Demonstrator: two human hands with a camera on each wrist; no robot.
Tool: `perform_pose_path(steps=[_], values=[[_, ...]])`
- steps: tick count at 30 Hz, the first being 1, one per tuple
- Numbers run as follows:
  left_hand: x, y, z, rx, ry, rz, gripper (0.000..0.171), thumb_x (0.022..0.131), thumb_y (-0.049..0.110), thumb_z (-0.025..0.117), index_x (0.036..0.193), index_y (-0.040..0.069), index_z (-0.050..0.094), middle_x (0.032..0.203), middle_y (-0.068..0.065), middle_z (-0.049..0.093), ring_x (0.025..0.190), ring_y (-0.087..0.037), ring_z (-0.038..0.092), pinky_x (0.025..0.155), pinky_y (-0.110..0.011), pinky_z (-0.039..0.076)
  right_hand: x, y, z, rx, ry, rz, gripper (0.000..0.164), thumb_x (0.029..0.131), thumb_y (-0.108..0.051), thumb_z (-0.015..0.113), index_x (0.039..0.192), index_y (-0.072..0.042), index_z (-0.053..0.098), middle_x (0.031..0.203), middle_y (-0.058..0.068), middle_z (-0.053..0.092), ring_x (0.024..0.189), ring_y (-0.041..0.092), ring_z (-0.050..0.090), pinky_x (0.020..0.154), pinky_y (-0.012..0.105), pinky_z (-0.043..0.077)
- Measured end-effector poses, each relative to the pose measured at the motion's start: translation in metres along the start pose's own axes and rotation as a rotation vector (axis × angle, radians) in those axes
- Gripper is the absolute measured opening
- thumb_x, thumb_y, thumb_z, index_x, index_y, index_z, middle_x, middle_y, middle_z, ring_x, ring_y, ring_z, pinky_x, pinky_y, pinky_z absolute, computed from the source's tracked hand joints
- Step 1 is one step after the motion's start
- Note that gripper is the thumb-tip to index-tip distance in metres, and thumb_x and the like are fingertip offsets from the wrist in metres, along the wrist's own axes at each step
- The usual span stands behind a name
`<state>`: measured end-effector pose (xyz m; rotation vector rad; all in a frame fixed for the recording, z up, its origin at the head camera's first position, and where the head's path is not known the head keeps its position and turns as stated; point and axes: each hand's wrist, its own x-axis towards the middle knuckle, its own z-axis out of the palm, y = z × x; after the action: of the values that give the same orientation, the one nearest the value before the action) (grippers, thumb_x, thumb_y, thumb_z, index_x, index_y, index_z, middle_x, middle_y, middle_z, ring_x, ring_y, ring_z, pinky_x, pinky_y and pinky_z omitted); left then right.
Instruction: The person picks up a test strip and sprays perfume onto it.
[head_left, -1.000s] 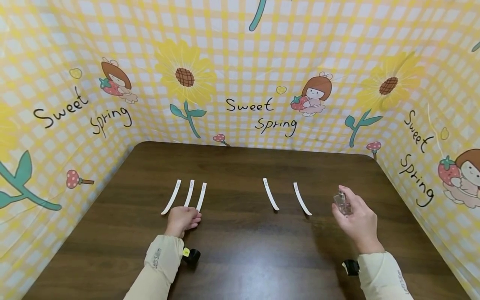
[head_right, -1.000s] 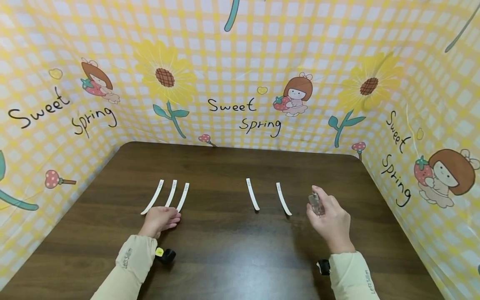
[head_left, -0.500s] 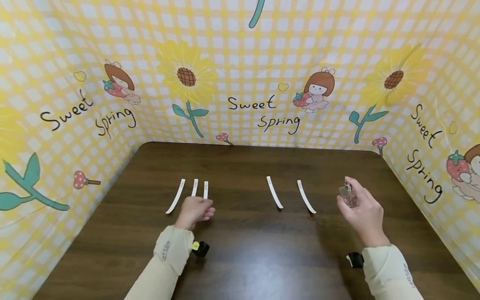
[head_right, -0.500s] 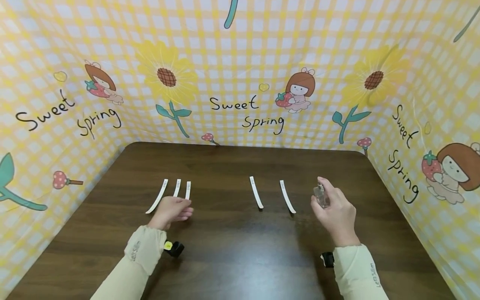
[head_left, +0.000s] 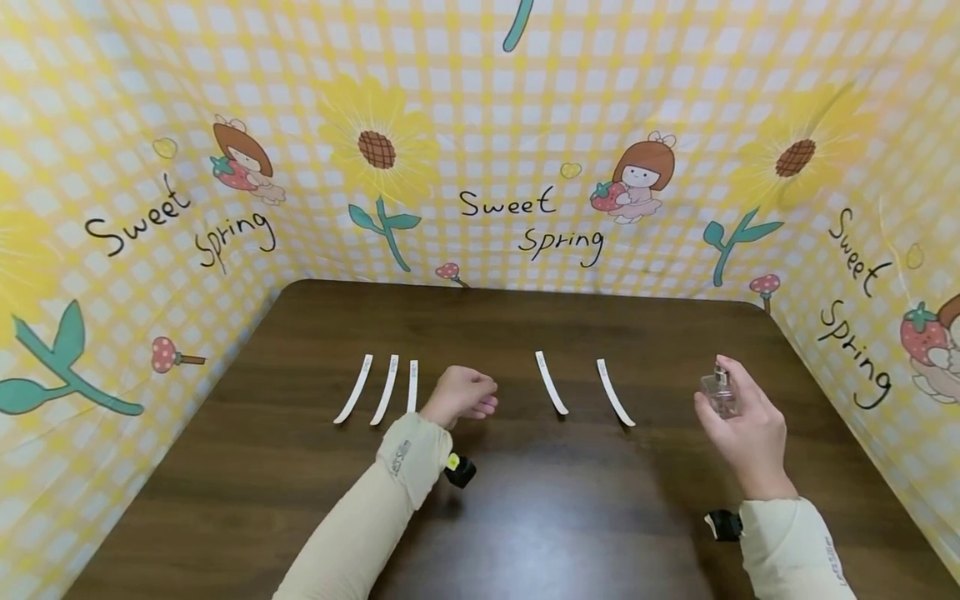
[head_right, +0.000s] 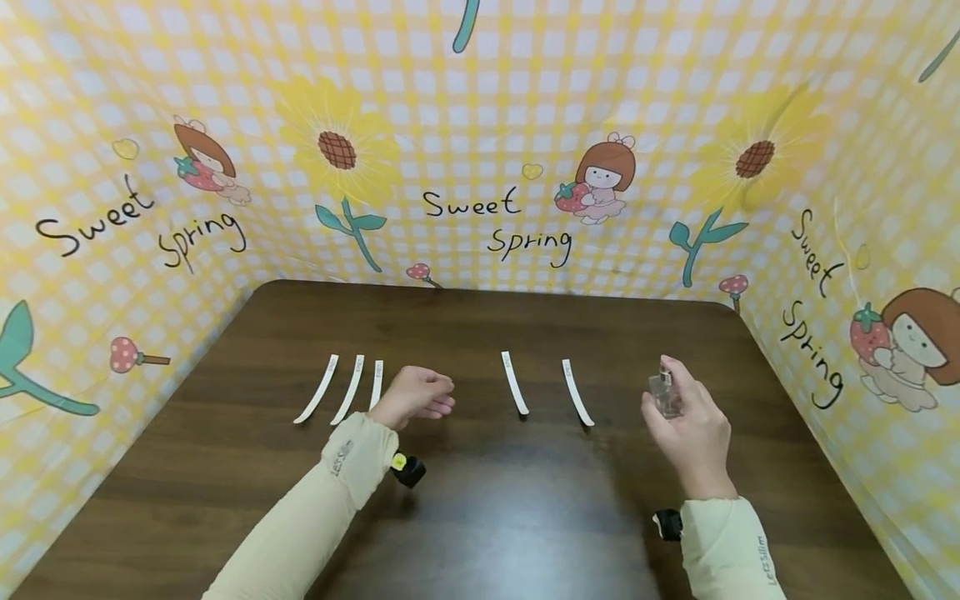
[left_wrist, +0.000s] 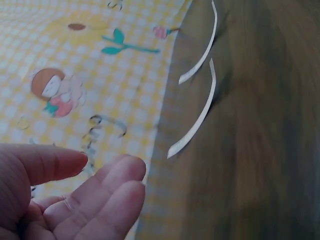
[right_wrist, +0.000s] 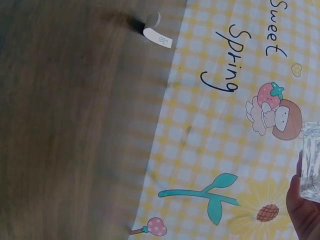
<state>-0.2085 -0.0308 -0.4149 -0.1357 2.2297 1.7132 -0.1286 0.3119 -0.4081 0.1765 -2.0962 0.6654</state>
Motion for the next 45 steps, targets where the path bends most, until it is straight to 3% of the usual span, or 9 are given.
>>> perform_pose_path(steps=[7,12,15,20,24,26,30,37,45], values=[[0.031,-0.009,0.039,-0.067,-0.116,-0.039,0.026,0.086,0.002,0.064,0.108,-0.01,0.061,0.075,-0.018,0.069,0.055,-0.015,0.065,0.056,-0.03,0.057,-0.001,0.002,0.0,0.003,0.017,0.025,0.05,0.069,-0.009,0.069,0.118,-0.002,0.061,0.09,0.024,0.066,0.07,0.034,0.061,0.061,0.045,0.043],[0.035,0.0,0.056,-0.064,-0.12,-0.053,0.028,0.084,0.001,0.064,0.11,-0.009,0.058,0.075,-0.018,0.068,0.053,-0.016,0.064,0.051,-0.026,0.055,0.002,0.004,-0.003,0.03,0.027,0.025,0.05,0.07,-0.009,0.071,0.119,-0.003,0.061,0.091,0.022,0.067,0.077,-0.013,0.05,0.066,0.015,0.04],[0.031,0.008,0.063,-0.041,-0.108,-0.056,0.022,0.085,-0.001,0.061,0.106,-0.009,0.058,0.073,-0.017,0.067,0.05,-0.012,0.061,0.049,-0.022,0.053,0.003,0.005,-0.003,0.037,0.037,0.015,0.049,0.072,-0.013,0.071,0.119,-0.002,0.061,0.093,0.023,0.067,0.083,-0.026,0.038,0.069,0.008,0.036],[0.031,0.011,0.07,-0.009,-0.107,-0.048,0.009,0.086,-0.004,0.059,0.094,-0.008,0.061,0.061,-0.008,0.06,0.045,-0.009,0.056,0.044,-0.018,0.049,0.002,0.009,-0.003,0.038,0.066,0.008,0.047,0.079,-0.026,0.072,0.119,-0.002,0.061,0.091,0.023,0.067,0.072,-0.003,0.053,0.066,0.016,0.039],[0.035,0.008,0.073,-0.004,-0.104,-0.102,0.006,0.087,-0.002,0.061,0.082,-0.003,0.057,0.056,-0.006,0.057,0.042,-0.009,0.054,0.042,-0.018,0.048,0.0,0.012,-0.004,0.03,0.076,0.005,0.048,0.08,-0.027,0.071,0.119,-0.001,0.061,0.092,0.024,0.066,0.066,0.03,0.056,0.065,0.021,0.04],[0.037,0.006,0.075,-0.018,-0.116,-0.13,0.01,0.087,-0.001,0.059,0.079,-0.001,0.054,0.055,-0.007,0.057,0.041,-0.009,0.054,0.041,-0.018,0.048,-0.001,0.014,-0.005,0.024,0.078,0.004,0.048,0.08,-0.027,0.071,0.119,-0.001,0.061,0.091,0.025,0.066,0.065,0.035,0.057,0.064,0.022,0.04],[0.046,0.002,0.079,-0.038,-0.144,-0.165,0.009,0.088,-0.002,0.055,0.079,-0.002,0.054,0.054,-0.008,0.058,0.04,-0.009,0.054,0.039,-0.017,0.047,-0.002,0.017,-0.008,0.01,0.074,0.01,0.048,0.078,-0.021,0.072,0.119,-0.001,0.06,0.086,0.025,0.066,0.064,0.036,0.056,0.061,0.023,0.04],[0.063,-0.011,0.089,0.099,-0.148,-0.166,0.016,0.085,-0.002,0.054,0.071,-0.007,0.061,0.048,-0.007,0.057,0.036,-0.01,0.053,0.036,-0.018,0.045,-0.004,0.02,-0.013,-0.003,0.058,0.036,0.051,0.072,-0.012,0.073,0.12,-0.001,0.06,0.083,0.025,0.065,0.064,0.035,0.056,0.06,0.026,0.039],[0.063,-0.014,0.101,0.145,-0.166,-0.143,0.022,0.088,0.007,0.065,0.071,-0.007,0.067,0.042,-0.006,0.053,0.033,-0.01,0.05,0.032,-0.018,0.041,-0.006,0.02,-0.018,-0.02,0.054,0.039,0.051,0.072,-0.012,0.072,0.12,-0.002,0.06,0.082,0.026,0.065,0.063,0.039,0.057,0.058,0.034,0.038]])
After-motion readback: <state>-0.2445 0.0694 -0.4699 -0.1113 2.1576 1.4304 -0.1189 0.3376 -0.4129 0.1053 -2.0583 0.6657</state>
